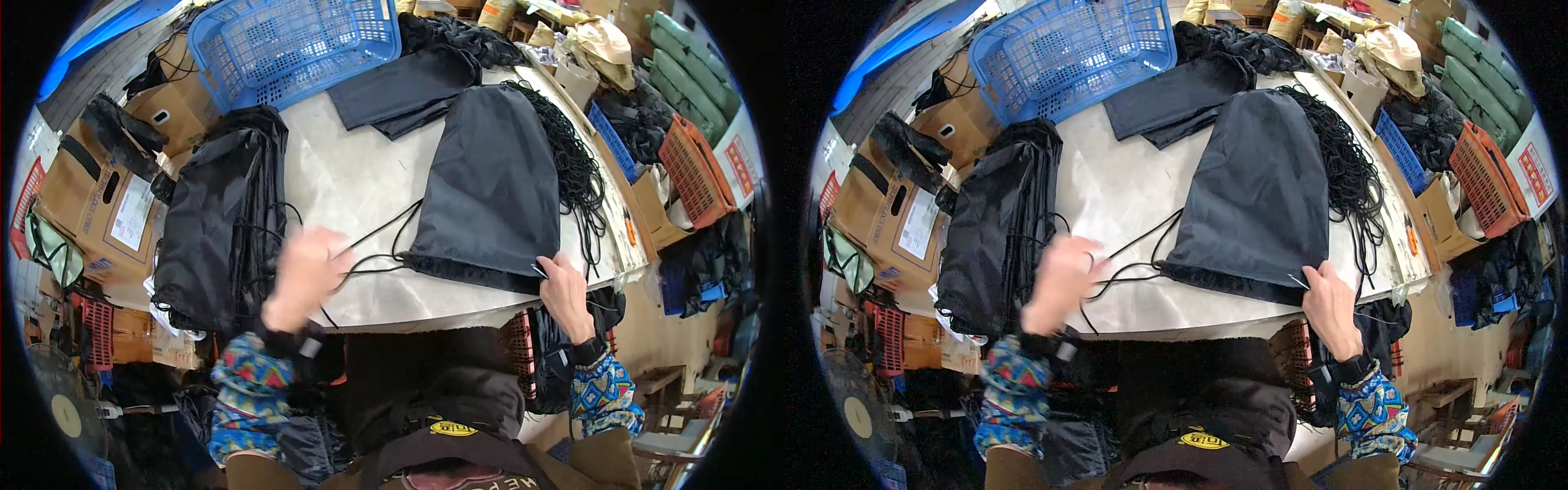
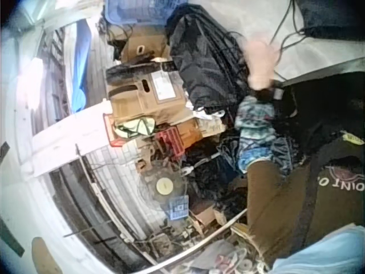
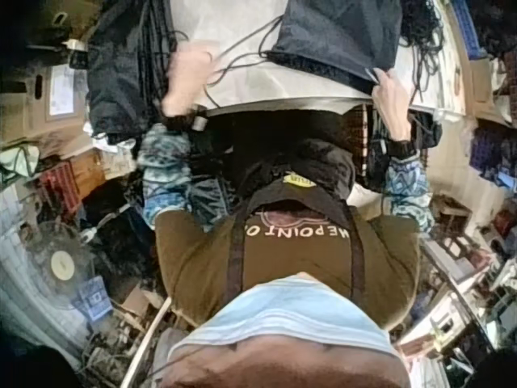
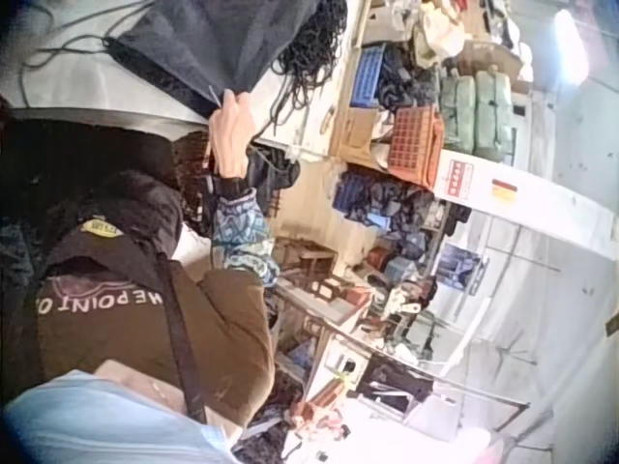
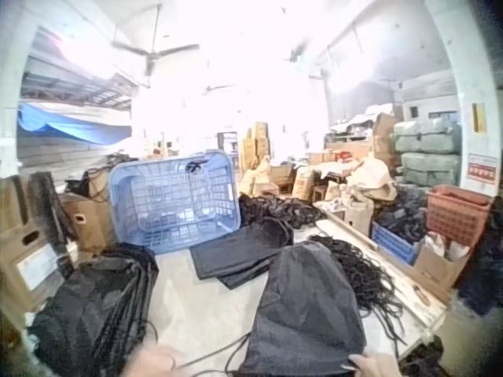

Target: The person uses a metal hook tool to thread black drawstrings through the hems of black fabric bags. They repeatedly pull the strings through the channels, adjust the bags, and stack the finished units on a table in a workshop setting.

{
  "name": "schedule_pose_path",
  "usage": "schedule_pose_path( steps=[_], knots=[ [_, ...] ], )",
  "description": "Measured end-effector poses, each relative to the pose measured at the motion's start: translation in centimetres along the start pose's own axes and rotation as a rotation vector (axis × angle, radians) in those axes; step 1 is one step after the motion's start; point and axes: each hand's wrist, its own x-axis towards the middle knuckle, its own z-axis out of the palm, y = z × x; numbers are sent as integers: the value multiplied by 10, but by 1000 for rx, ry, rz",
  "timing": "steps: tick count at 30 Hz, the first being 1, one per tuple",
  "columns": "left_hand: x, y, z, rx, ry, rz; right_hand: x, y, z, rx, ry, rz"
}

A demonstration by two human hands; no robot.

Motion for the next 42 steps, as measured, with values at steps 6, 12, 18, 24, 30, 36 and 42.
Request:
schedule_pose_path(
  steps=[6,12,18,24,30,36,42],
  knots=[
    [3,35,71,-252,87,-150,-28,27,-4,-127,-72,82],
    [77,12,86,218,-247,-54,-32,29,-6,-93,-43,84],
    [188,-12,-36,-373,351,-49,-38,27,-2,-96,-40,131],
    [69,-7,104,271,5,194,-39,29,-3,-80,-30,139],
    [158,-21,2,-1162,-211,-542,-54,48,-12,-70,7,178],
    [178,-9,28,-295,-421,-137,-56,53,-11,-71,2,209],
    [93,24,85,-351,-572,-148,-61,56,-19,-35,16,196]
  ],
)
